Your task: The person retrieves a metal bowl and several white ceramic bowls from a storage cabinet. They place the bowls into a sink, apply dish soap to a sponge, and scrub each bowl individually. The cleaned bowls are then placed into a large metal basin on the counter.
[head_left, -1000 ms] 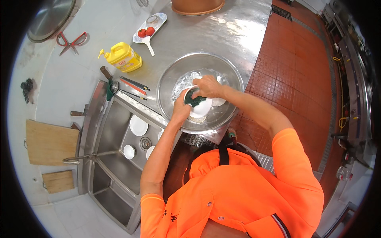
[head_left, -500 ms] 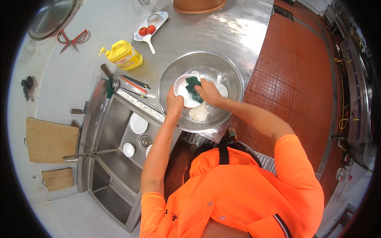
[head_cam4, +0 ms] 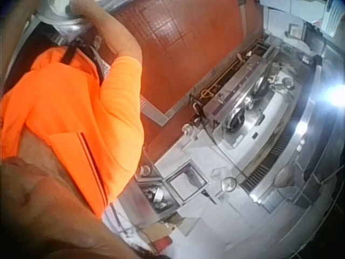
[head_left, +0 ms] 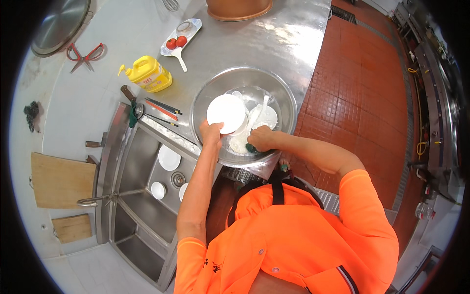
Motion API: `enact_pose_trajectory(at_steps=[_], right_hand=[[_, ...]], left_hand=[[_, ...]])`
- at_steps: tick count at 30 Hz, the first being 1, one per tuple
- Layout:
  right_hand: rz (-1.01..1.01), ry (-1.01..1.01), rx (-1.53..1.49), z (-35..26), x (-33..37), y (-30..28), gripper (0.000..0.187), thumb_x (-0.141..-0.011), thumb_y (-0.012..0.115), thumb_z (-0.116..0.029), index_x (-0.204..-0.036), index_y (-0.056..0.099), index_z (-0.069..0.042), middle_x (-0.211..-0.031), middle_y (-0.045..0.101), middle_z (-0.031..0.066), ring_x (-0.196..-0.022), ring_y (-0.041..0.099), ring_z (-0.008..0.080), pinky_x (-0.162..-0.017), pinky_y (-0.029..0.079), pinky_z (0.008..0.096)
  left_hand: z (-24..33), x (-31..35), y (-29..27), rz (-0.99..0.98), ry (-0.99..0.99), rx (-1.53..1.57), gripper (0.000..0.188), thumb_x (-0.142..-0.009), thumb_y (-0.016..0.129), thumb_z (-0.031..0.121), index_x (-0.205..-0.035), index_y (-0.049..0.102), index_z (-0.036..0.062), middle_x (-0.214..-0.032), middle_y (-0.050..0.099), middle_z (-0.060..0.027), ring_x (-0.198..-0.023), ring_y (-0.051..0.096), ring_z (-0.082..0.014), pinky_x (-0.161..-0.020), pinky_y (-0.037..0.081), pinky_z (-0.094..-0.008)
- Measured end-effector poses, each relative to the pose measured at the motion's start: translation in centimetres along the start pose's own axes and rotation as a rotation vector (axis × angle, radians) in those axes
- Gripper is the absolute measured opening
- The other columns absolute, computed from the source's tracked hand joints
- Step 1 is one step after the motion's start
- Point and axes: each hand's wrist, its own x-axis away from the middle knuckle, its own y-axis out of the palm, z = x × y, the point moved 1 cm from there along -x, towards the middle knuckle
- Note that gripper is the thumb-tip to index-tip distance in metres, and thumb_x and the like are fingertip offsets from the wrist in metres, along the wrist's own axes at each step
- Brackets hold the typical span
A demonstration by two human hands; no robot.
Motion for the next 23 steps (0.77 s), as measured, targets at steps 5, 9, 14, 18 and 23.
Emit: enact_pose_trajectory(at_steps=[5, 9, 14, 18, 23], right_hand=[[0.309, 0.155, -0.427, -0.6, 2.8, -5.3, 0.013, -0.071, 0.055, -0.01, -0.081, 0.059, -0.003, -0.088, 0.063, 0.0161, -0.085, 0.059, 0.0369, -0.067, 0.046, 0.044], [0.932, -0.11, -0.561, -3.5, 3.5, -6.1, 0.019, -0.066, 0.053, 0.002, -0.084, 0.05, -0.001, -0.099, 0.054, 0.0126, -0.102, 0.05, 0.0314, -0.08, 0.043, 0.0387], [1.335, -0.201, -0.333, -5.0, 0.9, -7.9, 0.025, -0.067, 0.051, 0.005, -0.091, 0.052, -0.001, -0.104, 0.057, 0.0136, -0.106, 0.052, 0.0332, -0.09, 0.042, 0.0456], [1.105, 0.054, -0.67, -3.0, -1.1, -9.2, 0.023, -0.078, 0.048, -0.006, -0.099, 0.057, -0.004, -0.09, 0.063, 0.0119, -0.086, 0.062, 0.0285, -0.074, 0.049, 0.0369], [0.336, -0.303, -1.902, 1.6, -1.2, -10.1, 0.024, -0.09, 0.052, -0.023, -0.1, 0.056, -0.001, -0.102, 0.063, 0.0216, -0.1, 0.061, 0.0327, -0.089, 0.049, 0.0379]], left_hand=[[-1.4, -1.5, 0.5, -0.088, -0.437, 0.448, 0.02, -0.085, 0.055, 0.006, -0.103, 0.058, -0.002, -0.077, 0.064, -0.0161, -0.056, 0.062, -0.0222, -0.04, 0.05, -0.0237], [-1.7, 0.7, 2.7, -0.065, -0.464, 0.699, 0.026, -0.093, 0.039, 0.018, -0.102, 0.057, 0.0016, -0.095, 0.063, -0.016, -0.086, 0.064, -0.0257, -0.072, 0.056, -0.0369], [-1.3, 3.7, 3.4, -0.232, -0.441, 0.653, 0.025, -0.093, 0.04, 0.02, -0.11, 0.053, 0.0064, -0.096, 0.061, -0.0124, -0.088, 0.061, -0.0222, -0.072, 0.052, -0.0348], [-4.0, 0.6, 0.4, -0.526, -0.464, 0.362, 0.019, -0.094, 0.038, 0.015, -0.109, 0.049, 0.011, -0.072, 0.059, -0.0083, -0.036, 0.043, -0.0114, -0.027, 0.024, -0.0227], [-0.7, 1.7, 2.2, -0.712, -0.441, 0.387, 0.027, -0.094, 0.043, 0.02, -0.121, 0.04, 0.0141, -0.074, 0.06, -0.01, -0.036, 0.047, -0.0158, -0.022, 0.025, -0.0228]])
